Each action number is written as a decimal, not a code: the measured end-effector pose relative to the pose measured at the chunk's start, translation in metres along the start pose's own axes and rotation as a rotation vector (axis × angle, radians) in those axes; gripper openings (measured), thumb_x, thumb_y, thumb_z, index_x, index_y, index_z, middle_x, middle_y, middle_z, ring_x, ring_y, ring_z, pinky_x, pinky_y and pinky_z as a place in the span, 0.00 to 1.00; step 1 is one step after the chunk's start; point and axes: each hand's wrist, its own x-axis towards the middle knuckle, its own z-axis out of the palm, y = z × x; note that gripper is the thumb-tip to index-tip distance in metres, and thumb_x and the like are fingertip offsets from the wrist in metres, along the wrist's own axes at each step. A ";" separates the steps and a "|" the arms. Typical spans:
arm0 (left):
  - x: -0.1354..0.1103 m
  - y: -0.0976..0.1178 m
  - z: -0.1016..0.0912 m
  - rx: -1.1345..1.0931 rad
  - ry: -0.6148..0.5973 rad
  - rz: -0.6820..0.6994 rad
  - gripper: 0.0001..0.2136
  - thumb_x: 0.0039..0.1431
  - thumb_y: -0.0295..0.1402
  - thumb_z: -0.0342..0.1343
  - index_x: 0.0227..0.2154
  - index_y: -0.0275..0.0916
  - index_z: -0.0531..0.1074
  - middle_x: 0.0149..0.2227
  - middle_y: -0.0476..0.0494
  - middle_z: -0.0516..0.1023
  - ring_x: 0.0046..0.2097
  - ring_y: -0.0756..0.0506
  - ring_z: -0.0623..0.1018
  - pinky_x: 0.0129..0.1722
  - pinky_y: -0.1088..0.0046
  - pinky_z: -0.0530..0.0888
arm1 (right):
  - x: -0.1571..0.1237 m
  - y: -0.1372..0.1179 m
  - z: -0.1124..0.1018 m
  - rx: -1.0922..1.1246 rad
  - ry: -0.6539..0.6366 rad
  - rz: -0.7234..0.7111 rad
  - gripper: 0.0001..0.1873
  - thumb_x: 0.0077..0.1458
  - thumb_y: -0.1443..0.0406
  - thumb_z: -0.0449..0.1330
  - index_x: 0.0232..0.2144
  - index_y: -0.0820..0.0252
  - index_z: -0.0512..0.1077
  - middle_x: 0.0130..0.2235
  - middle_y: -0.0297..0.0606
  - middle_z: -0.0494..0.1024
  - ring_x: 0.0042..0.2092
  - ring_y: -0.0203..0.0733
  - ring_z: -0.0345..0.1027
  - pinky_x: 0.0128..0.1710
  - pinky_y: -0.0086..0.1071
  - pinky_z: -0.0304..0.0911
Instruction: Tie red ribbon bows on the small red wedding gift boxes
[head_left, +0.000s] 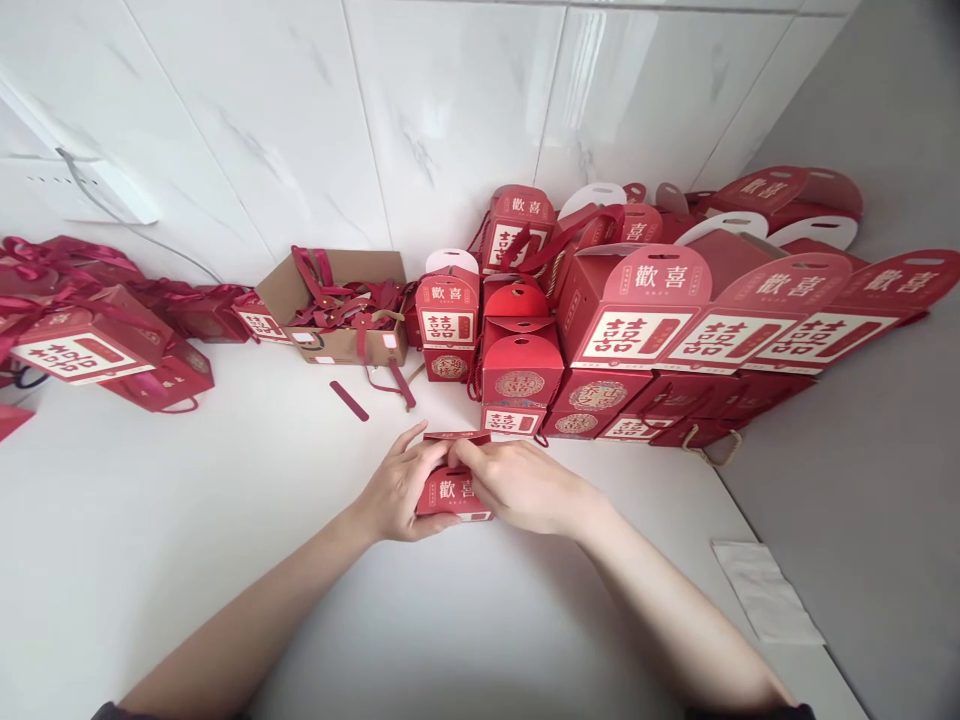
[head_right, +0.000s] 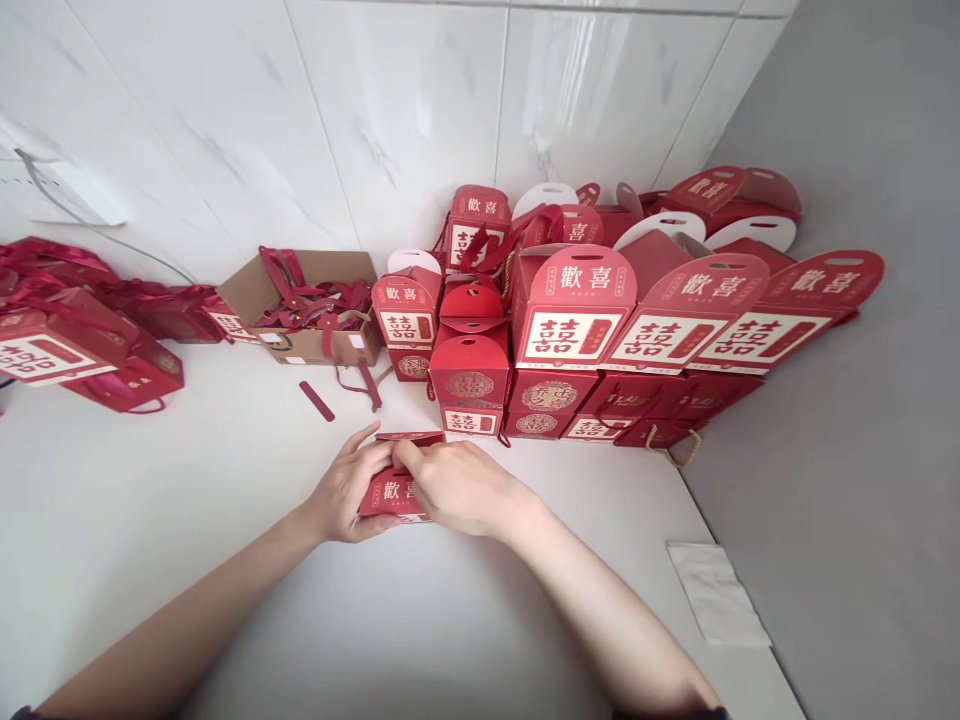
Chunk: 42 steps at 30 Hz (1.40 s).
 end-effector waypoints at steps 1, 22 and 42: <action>-0.001 0.000 0.001 0.001 -0.002 0.000 0.38 0.54 0.52 0.54 0.61 0.33 0.53 0.48 0.34 0.75 0.49 0.35 0.76 0.62 0.44 0.56 | 0.000 -0.001 0.000 -0.007 0.001 0.005 0.05 0.61 0.69 0.48 0.41 0.60 0.60 0.33 0.39 0.75 0.29 0.40 0.66 0.27 0.31 0.49; -0.026 -0.006 0.033 0.018 0.349 0.161 0.37 0.46 0.56 0.56 0.57 0.50 0.55 0.50 0.38 0.65 0.52 0.35 0.70 0.47 0.48 0.75 | -0.015 0.010 -0.024 0.315 0.067 -0.127 0.08 0.61 0.73 0.48 0.38 0.59 0.65 0.37 0.37 0.71 0.36 0.38 0.65 0.37 0.31 0.62; -0.017 0.007 0.018 -0.055 0.283 -0.099 0.14 0.57 0.42 0.54 0.40 0.37 0.68 0.66 0.31 0.49 0.64 0.27 0.58 0.58 0.40 0.62 | -0.008 0.011 -0.008 0.271 0.245 0.046 0.18 0.57 0.67 0.59 0.50 0.56 0.63 0.53 0.46 0.69 0.50 0.47 0.67 0.48 0.42 0.65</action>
